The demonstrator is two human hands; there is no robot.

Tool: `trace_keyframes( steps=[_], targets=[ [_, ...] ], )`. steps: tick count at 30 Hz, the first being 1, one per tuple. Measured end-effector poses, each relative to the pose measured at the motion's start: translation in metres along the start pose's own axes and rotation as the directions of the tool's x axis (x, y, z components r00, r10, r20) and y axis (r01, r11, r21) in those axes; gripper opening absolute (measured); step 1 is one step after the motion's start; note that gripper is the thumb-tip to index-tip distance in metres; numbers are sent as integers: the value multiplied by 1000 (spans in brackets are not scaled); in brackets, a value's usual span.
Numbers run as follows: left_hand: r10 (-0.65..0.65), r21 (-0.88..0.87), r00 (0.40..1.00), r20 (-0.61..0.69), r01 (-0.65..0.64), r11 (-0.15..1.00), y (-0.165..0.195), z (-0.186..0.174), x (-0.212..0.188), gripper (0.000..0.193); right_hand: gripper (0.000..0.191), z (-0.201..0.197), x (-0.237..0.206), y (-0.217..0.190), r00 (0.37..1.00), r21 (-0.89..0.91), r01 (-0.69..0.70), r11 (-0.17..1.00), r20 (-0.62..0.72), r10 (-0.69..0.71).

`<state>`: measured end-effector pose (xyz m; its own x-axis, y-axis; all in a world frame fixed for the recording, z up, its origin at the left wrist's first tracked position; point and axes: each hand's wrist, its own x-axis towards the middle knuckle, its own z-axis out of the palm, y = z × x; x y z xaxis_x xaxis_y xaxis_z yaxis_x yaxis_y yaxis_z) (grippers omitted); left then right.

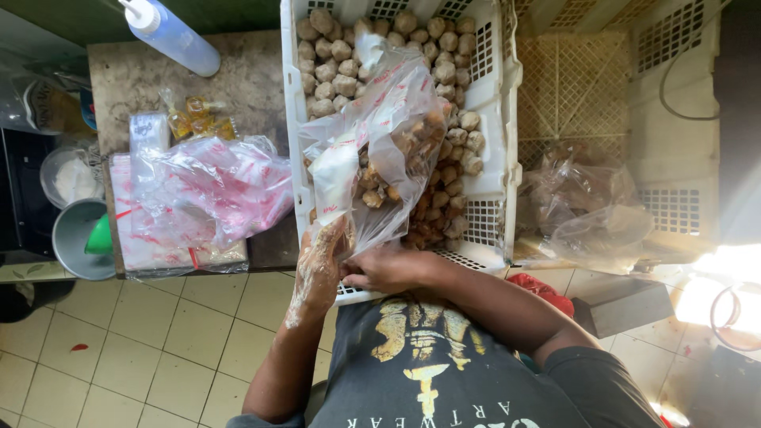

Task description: The person holds open a clear plastic bag and picks fried food pieces one at a time from a white plastic crate, placing them into the bag. They occasionally reposition the bag and continue filling it with pieces from the crate.

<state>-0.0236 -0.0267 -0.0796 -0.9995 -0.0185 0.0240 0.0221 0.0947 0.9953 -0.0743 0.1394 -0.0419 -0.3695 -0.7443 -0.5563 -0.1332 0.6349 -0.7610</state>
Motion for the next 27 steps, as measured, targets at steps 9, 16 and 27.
trace_keyframes(
  steps=[9,16,27],
  targets=[
    [-407,-639,911,70,354,683,19,1,-1,36,27,-24,-83,3,920,638,387,666,-222,-322],
    [-479,-649,878,24,378,660,-19,6,-19,40,36,-64,-68,10,647,349,484,802,-760,-59],
    [-405,-716,913,49,314,623,16,7,10,32,33,-17,-46,33,953,-6,105,994,-286,-103]
  ],
)
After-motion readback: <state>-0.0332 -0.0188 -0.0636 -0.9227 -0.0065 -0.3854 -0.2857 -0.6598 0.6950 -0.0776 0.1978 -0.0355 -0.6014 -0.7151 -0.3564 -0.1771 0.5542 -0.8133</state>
